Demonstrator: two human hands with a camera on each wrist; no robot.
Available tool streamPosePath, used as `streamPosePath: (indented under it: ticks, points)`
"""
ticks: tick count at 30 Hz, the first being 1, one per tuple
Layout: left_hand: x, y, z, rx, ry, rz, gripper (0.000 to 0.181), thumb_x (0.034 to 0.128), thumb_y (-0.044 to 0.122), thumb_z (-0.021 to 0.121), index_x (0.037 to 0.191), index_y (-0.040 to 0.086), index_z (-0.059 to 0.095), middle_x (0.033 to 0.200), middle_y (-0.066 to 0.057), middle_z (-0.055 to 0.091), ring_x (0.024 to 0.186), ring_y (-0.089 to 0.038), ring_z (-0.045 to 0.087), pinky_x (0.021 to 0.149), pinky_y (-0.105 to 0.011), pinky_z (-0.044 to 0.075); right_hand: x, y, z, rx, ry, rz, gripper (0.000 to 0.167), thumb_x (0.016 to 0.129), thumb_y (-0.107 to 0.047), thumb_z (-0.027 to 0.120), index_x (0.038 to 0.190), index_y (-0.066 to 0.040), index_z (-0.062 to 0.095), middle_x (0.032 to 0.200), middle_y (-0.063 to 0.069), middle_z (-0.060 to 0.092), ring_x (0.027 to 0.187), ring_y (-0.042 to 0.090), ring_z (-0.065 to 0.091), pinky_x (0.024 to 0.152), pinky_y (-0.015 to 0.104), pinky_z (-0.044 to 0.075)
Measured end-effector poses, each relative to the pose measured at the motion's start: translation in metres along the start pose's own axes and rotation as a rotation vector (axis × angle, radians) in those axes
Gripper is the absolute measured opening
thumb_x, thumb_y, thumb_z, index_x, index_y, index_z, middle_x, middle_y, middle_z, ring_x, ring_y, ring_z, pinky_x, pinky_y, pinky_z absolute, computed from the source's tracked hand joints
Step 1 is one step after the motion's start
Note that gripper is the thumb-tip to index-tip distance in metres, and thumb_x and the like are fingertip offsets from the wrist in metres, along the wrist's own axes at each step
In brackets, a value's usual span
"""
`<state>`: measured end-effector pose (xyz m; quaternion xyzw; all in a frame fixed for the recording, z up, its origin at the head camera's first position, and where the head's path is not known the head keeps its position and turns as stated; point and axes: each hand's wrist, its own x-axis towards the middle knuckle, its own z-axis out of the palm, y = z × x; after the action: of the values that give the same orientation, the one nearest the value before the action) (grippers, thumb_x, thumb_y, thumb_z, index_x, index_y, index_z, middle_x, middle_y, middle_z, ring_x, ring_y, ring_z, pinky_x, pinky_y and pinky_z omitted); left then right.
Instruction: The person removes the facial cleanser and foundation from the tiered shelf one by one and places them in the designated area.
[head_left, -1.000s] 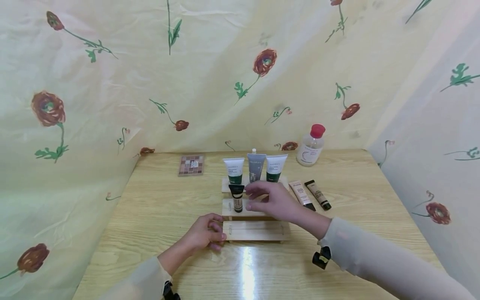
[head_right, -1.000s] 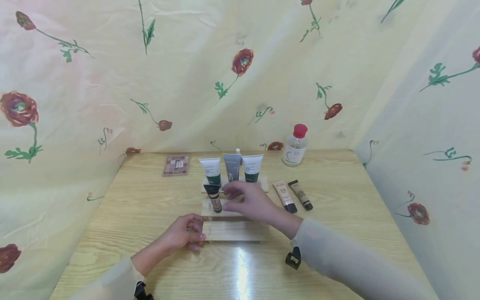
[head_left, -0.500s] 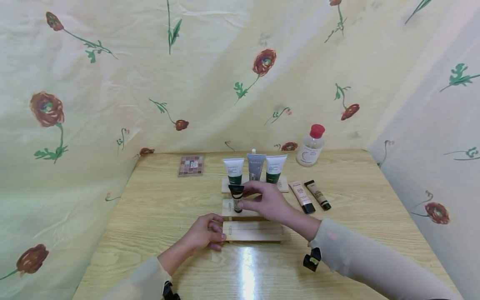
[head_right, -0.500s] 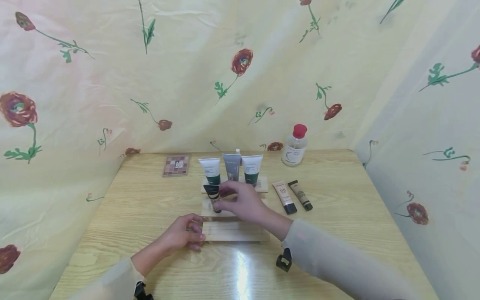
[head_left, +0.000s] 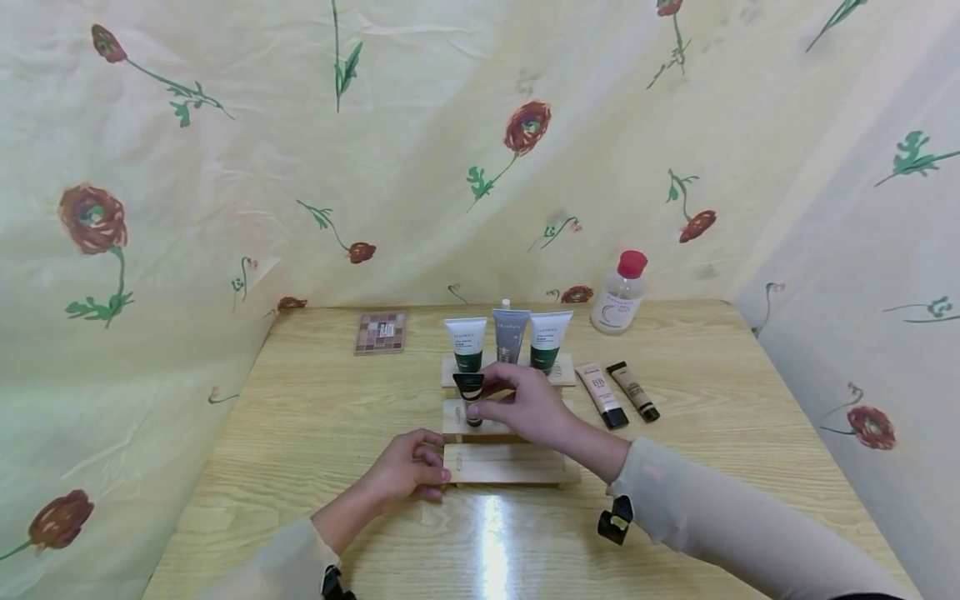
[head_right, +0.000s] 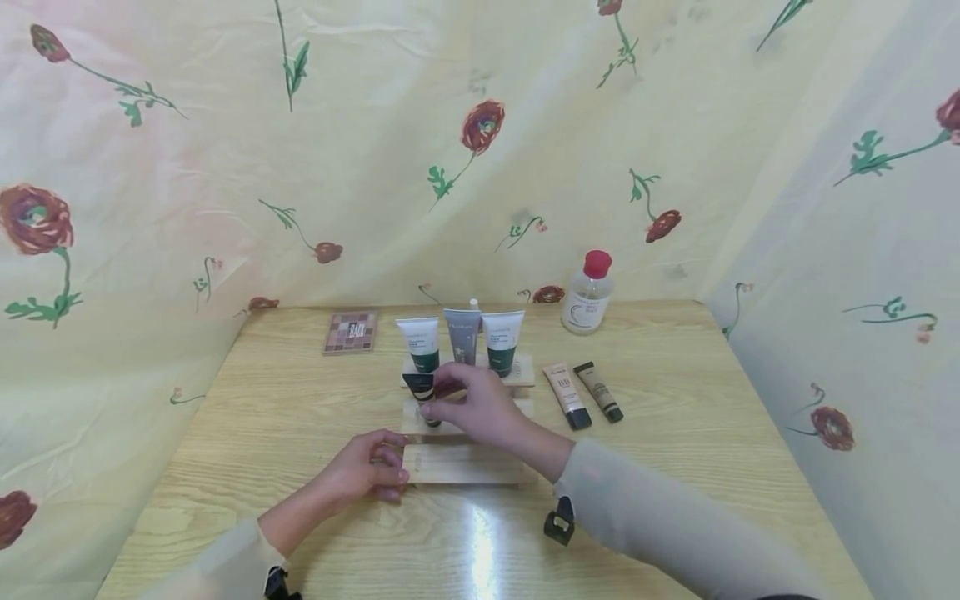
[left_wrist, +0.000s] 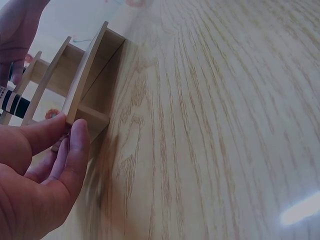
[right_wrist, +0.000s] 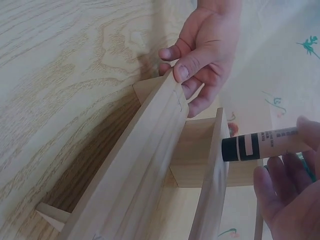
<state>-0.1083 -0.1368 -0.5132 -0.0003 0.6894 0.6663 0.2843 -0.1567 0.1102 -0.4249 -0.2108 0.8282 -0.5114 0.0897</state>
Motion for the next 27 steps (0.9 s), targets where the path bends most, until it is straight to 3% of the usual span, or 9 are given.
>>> streamPosePath:
  ticks: [7,13,25,27]
  points:
    - [-0.001,0.001,0.0,-0.009,0.001,0.009,0.058,0.0878,-0.008,0.074,0.138,-0.01,0.046,0.1,-0.014,0.061,0.08,-0.022,0.07,0.076,-0.044,0.069,-0.004,-0.002,-0.006,0.04,-0.011,-0.029,0.021,0.089,-0.021,0.082,0.105,-0.014,0.071,0.105,0.002,0.072,0.099,0.019,0.07,0.079,0.027,0.066]
    - [-0.004,0.001,0.0,-0.003,-0.007,0.018,0.06,0.0874,-0.009,0.074,0.14,-0.01,0.046,0.102,-0.016,0.06,0.08,-0.022,0.069,0.076,-0.044,0.069,-0.013,-0.004,-0.023,0.064,0.007,-0.036,0.02,0.09,-0.02,0.082,0.107,-0.013,0.073,0.103,0.004,0.074,0.098,0.021,0.07,0.08,0.03,0.066]
    - [-0.006,0.0,0.002,-0.01,-0.003,0.029,0.059,0.0883,-0.01,0.073,0.141,-0.009,0.046,0.103,-0.016,0.058,0.079,-0.022,0.068,0.076,-0.044,0.069,-0.051,0.003,-0.089,-0.005,0.115,-0.026,0.02,0.096,-0.017,0.074,0.115,-0.011,0.071,0.103,0.006,0.073,0.09,0.018,0.071,0.076,0.029,0.066]
    - [-0.006,0.001,0.003,-0.01,-0.001,0.028,0.059,0.0882,-0.011,0.072,0.14,-0.009,0.046,0.103,-0.016,0.058,0.079,-0.022,0.068,0.075,-0.044,0.069,-0.057,0.008,-0.102,-0.016,0.134,-0.011,0.022,0.097,-0.017,0.072,0.118,-0.009,0.071,0.102,0.009,0.074,0.085,0.016,0.071,0.07,0.028,0.065]
